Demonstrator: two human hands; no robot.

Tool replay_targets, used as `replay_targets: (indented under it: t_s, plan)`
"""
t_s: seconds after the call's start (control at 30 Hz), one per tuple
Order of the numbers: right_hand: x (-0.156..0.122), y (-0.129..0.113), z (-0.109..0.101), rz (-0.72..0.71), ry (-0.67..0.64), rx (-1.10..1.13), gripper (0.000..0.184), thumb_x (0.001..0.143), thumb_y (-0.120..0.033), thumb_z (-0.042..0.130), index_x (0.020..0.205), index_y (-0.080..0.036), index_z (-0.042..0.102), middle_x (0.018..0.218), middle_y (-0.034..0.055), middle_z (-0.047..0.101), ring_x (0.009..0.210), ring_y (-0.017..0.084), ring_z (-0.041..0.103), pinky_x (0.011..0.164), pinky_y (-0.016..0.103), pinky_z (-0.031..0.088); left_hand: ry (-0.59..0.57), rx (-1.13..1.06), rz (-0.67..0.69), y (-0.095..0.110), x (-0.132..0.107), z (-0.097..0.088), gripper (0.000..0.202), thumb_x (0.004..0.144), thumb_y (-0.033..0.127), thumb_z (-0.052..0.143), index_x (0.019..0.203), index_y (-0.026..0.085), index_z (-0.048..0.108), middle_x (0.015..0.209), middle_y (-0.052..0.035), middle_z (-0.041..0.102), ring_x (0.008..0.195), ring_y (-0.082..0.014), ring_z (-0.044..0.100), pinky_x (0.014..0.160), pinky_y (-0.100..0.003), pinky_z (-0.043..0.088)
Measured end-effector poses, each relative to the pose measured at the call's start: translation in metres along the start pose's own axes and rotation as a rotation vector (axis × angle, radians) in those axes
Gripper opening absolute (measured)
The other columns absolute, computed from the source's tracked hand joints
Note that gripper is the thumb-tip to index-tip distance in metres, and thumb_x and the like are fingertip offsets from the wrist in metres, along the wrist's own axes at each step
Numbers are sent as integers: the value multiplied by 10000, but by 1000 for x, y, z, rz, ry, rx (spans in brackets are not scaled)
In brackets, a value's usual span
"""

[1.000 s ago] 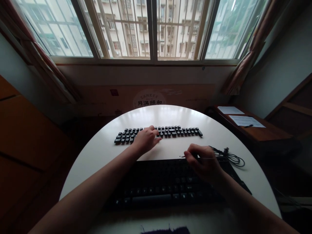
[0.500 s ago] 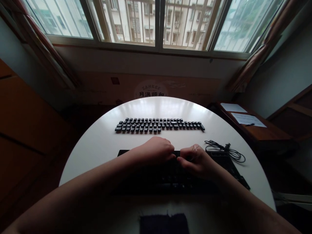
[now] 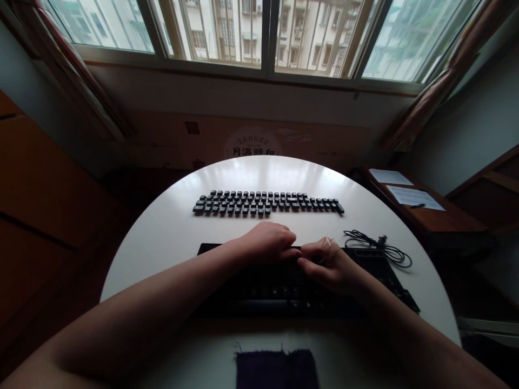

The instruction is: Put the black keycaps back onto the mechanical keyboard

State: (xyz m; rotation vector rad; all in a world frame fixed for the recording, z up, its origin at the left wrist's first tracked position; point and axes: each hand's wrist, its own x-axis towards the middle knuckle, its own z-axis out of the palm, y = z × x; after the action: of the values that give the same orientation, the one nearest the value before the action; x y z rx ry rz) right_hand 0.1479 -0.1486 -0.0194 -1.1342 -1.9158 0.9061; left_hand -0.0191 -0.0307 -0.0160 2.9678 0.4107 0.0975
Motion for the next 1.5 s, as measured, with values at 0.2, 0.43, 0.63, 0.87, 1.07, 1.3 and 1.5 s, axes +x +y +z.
replay_targets:
  t_s: [0.2, 0.43, 0.63, 0.87, 1.07, 1.3, 1.5]
  plan:
    - [0, 2, 3, 49, 46, 35, 322, 908, -257, 527, 612, -168, 435, 564, -56, 287, 520, 73, 271, 486, 223, 234, -15, -8, -3, 0, 1, -2, 291, 902, 397, 602, 712, 175, 608, 763, -27, 657, 621, -156, 559, 522, -254, 306]
    - [0, 7, 2, 111, 21, 102, 302, 920, -306, 535, 658, -160, 496, 574, -51, 343, 528, 80, 305, 494, 222, 261, -26, -27, 0, -1, 0, -1, 293, 903, 396, 592, 708, 178, 602, 744, -18, 645, 620, -153, 550, 523, -254, 308]
    - [-1, 3, 0, 56, -32, 40, 312, 902, -270, 538, 621, -168, 447, 576, -54, 316, 535, 74, 293, 501, 220, 262, -34, -32, -7, -2, 0, -1, 325, 910, 422, 577, 697, 178, 601, 723, -15, 632, 604, -149, 537, 526, -256, 315]
    - [-3, -3, 5, 14, -70, -126, 376, 853, -212, 546, 570, -186, 300, 557, -66, 233, 507, 65, 195, 465, 228, 198, -34, -43, -18, -2, 0, -1, 336, 902, 434, 588, 681, 181, 593, 712, -13, 630, 601, -151, 537, 519, -257, 302]
    - [-5, -10, 11, -134, -38, -291, 395, 825, -207, 562, 542, -188, 287, 536, -62, 268, 511, 83, 217, 493, 252, 204, -30, -45, -25, -2, 0, -2, 347, 907, 457, 583, 697, 181, 603, 710, -15, 621, 599, -155, 528, 522, -266, 300]
    - [-4, -7, 16, -179, 27, -275, 402, 813, -198, 564, 538, -191, 271, 529, -64, 258, 499, 83, 214, 499, 254, 203, -44, -37, -28, 1, 0, -5, 341, 908, 437, 586, 689, 176, 586, 717, -16, 621, 603, -148, 527, 526, -250, 299]
    - [-5, -1, 24, -192, 231, -252, 400, 824, -206, 528, 527, -203, 260, 503, -60, 252, 471, 86, 225, 486, 259, 215, -46, -34, -18, 0, 0, -4, 337, 911, 440, 577, 699, 179, 584, 725, -18, 625, 618, -158, 544, 528, -252, 308]
